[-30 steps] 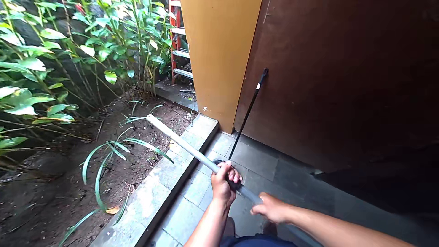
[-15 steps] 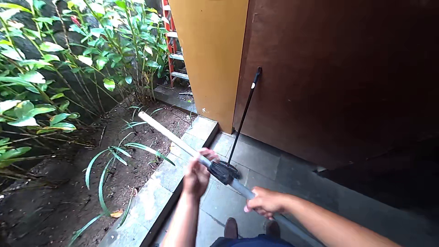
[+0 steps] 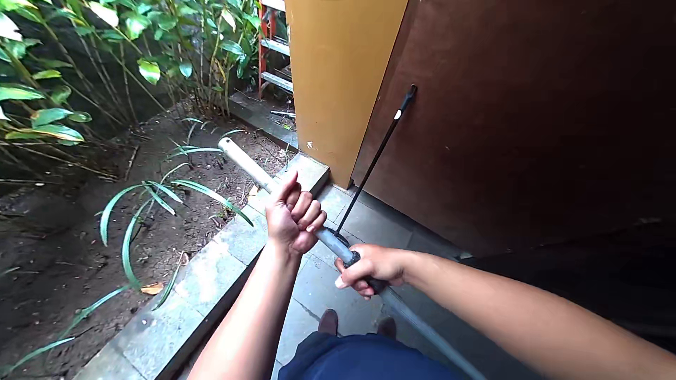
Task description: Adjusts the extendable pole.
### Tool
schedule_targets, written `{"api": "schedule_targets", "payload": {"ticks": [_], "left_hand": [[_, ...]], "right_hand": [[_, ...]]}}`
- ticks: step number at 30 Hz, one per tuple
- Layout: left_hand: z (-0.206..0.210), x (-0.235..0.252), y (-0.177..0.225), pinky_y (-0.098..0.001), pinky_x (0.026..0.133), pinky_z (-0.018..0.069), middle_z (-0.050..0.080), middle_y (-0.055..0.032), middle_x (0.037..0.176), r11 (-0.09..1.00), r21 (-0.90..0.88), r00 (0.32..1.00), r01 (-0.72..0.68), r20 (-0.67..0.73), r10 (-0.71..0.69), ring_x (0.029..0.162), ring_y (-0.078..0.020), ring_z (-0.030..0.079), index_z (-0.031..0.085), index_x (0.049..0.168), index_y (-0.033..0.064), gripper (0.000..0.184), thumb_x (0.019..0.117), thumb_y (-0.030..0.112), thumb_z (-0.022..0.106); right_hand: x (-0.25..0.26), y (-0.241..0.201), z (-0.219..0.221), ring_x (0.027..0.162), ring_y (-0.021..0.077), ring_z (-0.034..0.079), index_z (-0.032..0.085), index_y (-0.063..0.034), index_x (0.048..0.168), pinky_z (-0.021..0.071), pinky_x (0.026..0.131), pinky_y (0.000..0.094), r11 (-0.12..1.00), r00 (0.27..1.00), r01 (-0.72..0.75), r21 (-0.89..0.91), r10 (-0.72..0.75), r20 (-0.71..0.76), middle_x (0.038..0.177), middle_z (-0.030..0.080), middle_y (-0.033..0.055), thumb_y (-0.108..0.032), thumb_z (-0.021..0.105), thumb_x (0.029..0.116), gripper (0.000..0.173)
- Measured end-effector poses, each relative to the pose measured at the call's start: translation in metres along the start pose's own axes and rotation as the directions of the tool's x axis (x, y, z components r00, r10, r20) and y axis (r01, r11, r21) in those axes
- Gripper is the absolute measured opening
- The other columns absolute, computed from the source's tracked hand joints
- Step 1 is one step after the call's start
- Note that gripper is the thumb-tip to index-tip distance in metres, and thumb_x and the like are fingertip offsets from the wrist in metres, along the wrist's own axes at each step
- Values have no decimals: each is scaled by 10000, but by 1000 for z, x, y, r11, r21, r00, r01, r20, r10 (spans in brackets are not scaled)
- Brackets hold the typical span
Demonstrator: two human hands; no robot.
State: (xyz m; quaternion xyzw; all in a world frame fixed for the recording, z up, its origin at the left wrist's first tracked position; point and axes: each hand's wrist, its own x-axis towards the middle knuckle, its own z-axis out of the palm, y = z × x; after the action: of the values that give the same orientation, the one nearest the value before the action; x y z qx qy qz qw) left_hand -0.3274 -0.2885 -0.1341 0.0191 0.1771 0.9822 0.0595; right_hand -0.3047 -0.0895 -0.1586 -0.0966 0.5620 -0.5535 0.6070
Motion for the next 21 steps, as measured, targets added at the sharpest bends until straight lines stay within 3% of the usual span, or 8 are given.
{"api": "schedule_targets", "payload": {"ticks": [3,6,8,11,13,16,19,21], "left_hand": [[-6,9,-5,-205,348,208,194,90,424,995,104,977,-6,-212,28,328,-40,210,282,510,234,626,1097,412,408],[-20,19,-12,-207,340,218,194,87,426,986,164,935,9,-352,50,324,-45,208,276,532,237,614,1099,428,416],[-26,19,-15,-207,339,215,193,85,429,985,171,913,28,-406,45,324,-47,202,274,538,238,609,1096,428,428],[-20,16,-14,-208,342,212,197,83,432,985,169,888,30,-457,51,328,-49,201,276,539,237,602,1089,406,454],[-10,12,-15,-198,345,222,209,90,444,977,214,863,8,-495,101,335,-45,208,296,565,244,556,1073,372,485],[4,4,-15,-199,345,231,210,95,433,971,235,906,-41,-401,135,330,-40,221,282,542,252,574,1066,441,418],[12,-8,-8,-208,351,246,223,86,430,996,84,993,-33,-106,42,331,-49,249,327,522,224,631,1106,460,358],[22,-24,-5,-212,362,318,282,79,441,1000,-13,996,-2,92,4,342,-54,319,417,566,193,617,1112,467,333]], "right_hand": [[13,4,-1,470,56,536,541,-110,901,510,502,215,995,974,-68,-78,49,-223,555,485,-36,-212,648,1003,180],[29,10,4,468,104,569,607,-58,924,499,481,249,949,861,-172,-266,14,-508,574,569,30,-264,686,996,232],[35,16,6,473,117,587,612,-56,907,509,483,263,927,823,-216,-308,3,-569,581,590,43,-286,694,988,257],[31,12,11,493,97,595,608,-69,917,514,497,244,922,823,-237,-307,23,-567,596,595,25,-300,715,978,262],[23,10,17,532,108,620,654,-78,952,534,532,267,910,807,-226,-347,-25,-590,651,638,32,-334,771,929,282],[10,7,28,533,118,614,675,-88,908,539,542,287,923,789,-180,-339,-70,-610,647,633,35,-468,814,869,406],[-14,-5,37,484,97,578,602,-83,883,532,515,258,964,878,-122,-235,-6,-479,568,553,7,-308,734,961,273],[-36,-10,44,477,89,568,576,-105,889,553,518,275,986,961,-41,-162,-5,-277,554,517,-23,-210,667,975,164]]}}
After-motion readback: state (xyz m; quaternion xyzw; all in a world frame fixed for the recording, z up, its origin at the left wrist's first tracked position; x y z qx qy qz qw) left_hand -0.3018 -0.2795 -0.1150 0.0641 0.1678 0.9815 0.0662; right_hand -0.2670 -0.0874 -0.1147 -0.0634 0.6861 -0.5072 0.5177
